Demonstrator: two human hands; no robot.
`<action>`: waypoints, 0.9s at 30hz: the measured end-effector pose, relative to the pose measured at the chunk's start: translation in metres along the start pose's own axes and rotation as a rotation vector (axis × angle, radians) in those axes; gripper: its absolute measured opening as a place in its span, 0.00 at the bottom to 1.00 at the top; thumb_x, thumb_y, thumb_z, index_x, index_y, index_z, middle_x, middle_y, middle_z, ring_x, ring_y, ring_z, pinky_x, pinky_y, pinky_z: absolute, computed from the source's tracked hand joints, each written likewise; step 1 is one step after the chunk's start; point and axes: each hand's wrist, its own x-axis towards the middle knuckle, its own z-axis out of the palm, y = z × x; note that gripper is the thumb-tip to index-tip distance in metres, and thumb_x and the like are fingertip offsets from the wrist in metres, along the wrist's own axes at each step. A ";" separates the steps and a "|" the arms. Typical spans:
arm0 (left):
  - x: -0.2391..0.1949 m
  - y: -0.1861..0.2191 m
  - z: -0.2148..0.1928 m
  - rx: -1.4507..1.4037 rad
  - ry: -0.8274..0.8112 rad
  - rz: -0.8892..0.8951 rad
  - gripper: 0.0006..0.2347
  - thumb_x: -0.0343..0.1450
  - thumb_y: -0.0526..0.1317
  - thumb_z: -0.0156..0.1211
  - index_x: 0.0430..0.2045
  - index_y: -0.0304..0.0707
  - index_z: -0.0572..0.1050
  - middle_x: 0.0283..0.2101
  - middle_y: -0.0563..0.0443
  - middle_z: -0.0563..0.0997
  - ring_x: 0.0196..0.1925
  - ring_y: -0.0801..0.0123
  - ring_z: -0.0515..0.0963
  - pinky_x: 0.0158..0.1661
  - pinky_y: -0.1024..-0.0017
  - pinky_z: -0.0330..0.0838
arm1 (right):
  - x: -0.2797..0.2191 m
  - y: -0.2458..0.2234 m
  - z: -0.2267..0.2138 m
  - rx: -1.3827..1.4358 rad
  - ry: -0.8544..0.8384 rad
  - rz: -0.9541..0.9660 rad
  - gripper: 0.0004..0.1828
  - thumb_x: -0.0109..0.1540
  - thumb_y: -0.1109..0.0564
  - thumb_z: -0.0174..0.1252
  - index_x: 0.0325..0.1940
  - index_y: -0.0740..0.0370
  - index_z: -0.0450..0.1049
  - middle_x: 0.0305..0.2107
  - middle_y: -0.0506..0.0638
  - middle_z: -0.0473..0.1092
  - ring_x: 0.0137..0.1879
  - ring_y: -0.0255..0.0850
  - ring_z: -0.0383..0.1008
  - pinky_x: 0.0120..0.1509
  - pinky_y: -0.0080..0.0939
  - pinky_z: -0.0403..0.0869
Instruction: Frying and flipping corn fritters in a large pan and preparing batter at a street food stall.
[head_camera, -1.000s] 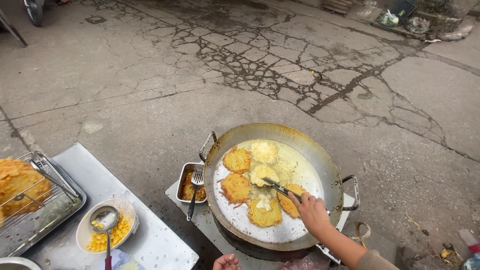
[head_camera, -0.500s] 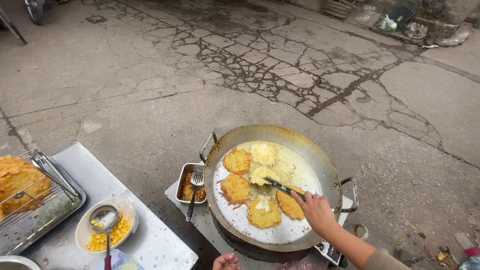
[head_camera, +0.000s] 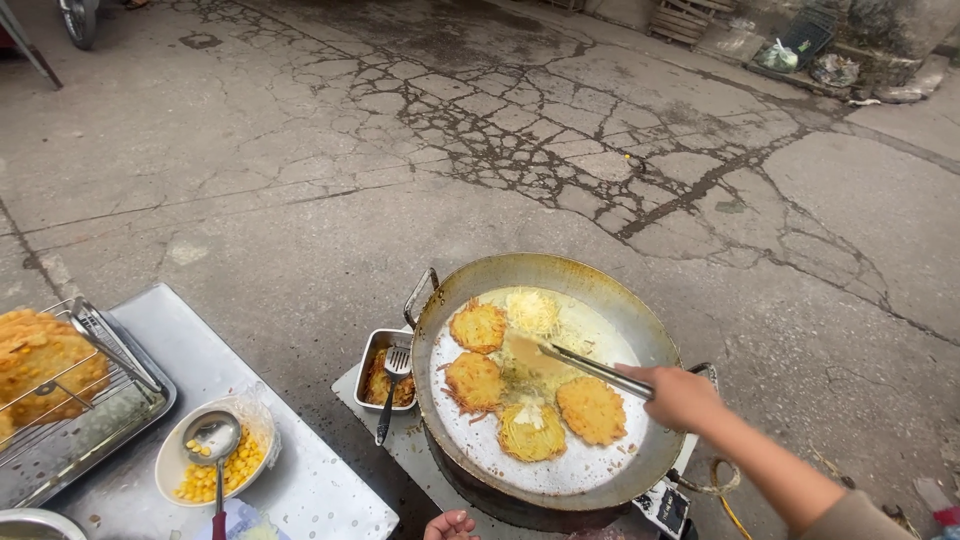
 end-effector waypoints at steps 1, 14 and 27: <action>0.005 0.002 -0.004 -0.003 0.001 0.004 0.20 0.64 0.19 0.67 0.51 0.16 0.74 0.46 0.19 0.81 0.41 0.32 0.83 0.52 0.43 0.79 | 0.012 0.010 -0.001 -0.002 0.002 -0.004 0.49 0.60 0.69 0.45 0.71 0.11 0.56 0.70 0.49 0.58 0.21 0.22 0.63 0.19 0.20 0.60; 0.011 0.007 -0.019 -0.082 -0.109 -0.120 0.21 0.68 0.21 0.61 0.58 0.12 0.72 0.53 0.14 0.78 0.52 0.31 0.80 0.62 0.46 0.71 | 0.171 0.067 0.097 0.769 -0.167 0.031 0.39 0.53 0.64 0.64 0.69 0.59 0.69 0.23 0.68 0.77 0.16 0.51 0.76 0.14 0.46 0.72; 0.014 0.004 -0.017 -0.077 -0.078 -0.067 0.21 0.65 0.18 0.61 0.54 0.12 0.74 0.52 0.14 0.79 0.52 0.31 0.80 0.60 0.43 0.72 | 0.015 0.037 0.043 -0.107 -0.064 0.072 0.43 0.60 0.63 0.44 0.74 0.21 0.53 0.51 0.34 0.75 0.47 0.29 0.79 0.42 0.29 0.79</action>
